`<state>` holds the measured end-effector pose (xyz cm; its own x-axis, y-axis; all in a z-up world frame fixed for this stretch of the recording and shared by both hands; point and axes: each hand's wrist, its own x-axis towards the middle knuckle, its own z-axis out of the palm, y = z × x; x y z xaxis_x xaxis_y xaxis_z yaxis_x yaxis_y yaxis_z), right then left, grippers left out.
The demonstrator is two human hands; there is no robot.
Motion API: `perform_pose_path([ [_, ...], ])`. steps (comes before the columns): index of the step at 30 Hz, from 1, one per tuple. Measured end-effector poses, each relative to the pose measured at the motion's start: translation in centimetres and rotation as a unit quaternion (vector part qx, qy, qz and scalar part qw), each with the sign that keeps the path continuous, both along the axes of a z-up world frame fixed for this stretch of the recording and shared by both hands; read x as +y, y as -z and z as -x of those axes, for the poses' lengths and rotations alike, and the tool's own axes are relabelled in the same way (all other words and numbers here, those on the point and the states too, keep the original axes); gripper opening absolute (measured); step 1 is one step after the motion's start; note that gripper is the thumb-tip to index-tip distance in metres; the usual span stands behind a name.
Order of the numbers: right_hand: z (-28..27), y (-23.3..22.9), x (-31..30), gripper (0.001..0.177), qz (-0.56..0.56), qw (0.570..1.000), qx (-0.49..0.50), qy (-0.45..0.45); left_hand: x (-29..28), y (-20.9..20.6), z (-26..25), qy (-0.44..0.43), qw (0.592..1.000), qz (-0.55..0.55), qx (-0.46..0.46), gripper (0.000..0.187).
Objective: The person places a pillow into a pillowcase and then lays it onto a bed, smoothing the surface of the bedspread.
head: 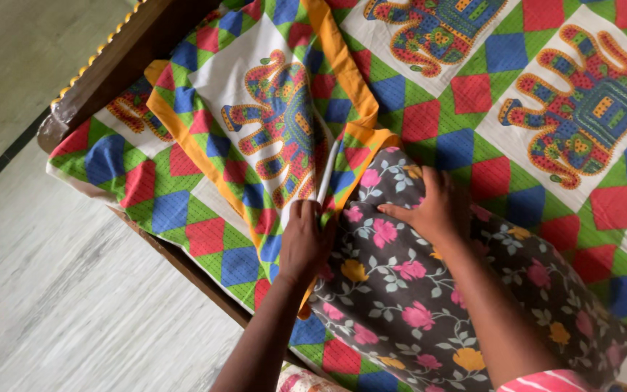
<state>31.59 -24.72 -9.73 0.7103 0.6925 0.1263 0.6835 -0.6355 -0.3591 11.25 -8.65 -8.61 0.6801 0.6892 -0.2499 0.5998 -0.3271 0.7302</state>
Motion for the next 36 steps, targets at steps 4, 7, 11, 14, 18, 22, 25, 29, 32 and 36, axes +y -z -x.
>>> perform_pose_path([
  [4, 1.3, -0.4, -0.1, 0.093, -0.015, 1.000, -0.021, 0.004, 1.1, 3.5, -4.8, 0.055, 0.986, -0.136, -0.084, 0.058],
  [7, 1.2, -0.1, -0.1, 0.092, -0.007, 0.999, -0.033, 0.000, 1.7, 6.2, -8.8, 0.106, 0.972, -0.189, -0.093, 0.059],
  [11, 1.6, 0.4, -1.0, 0.088, -0.043, 0.998, -0.035, -0.008, 2.6, 7.9, -12.6, 0.142, 0.982, -0.122, 0.034, 0.035],
  [14, 2.4, 0.2, -2.0, 0.084, -0.103, 0.994, -0.032, -0.025, 2.1, 6.3, -13.1, 0.136, 0.978, -0.156, -0.016, 0.030],
  [18, 3.0, 0.2, -2.6, 0.076, -0.137, 0.989, -0.038, -0.042, -0.6, 2.2, -13.4, 0.126, 0.966, -0.160, -0.162, 0.030],
  [22, 3.0, 2.6, -3.4, 0.065, -0.132, 0.990, -0.008, -0.045, -5.5, -0.9, -13.6, 0.271, 0.934, -0.159, -0.170, 0.020],
  [25, 2.8, 6.4, -3.8, 0.045, -0.053, 0.998, -0.029, 0.004, -8.6, -1.6, -12.4, 0.225, 0.949, -0.122, -0.186, 0.016],
  [29, 3.2, 11.5, -5.6, 0.044, 0.015, 0.991, -0.133, 0.026, -10.0, -0.9, -11.3, 0.262, 0.922, -0.118, -0.262, 0.013],
  [32, 1.8, 14.1, -6.1, 0.042, -0.043, 0.996, -0.053, 0.058, -9.8, -0.6, -11.6, 0.282, 0.915, -0.141, -0.253, 0.014],
  [36, 0.6, 12.3, -6.2, 0.043, -0.148, 0.985, 0.030, 0.088, -9.7, -1.0, -11.4, 0.270, 0.924, -0.170, -0.211, 0.022],
])
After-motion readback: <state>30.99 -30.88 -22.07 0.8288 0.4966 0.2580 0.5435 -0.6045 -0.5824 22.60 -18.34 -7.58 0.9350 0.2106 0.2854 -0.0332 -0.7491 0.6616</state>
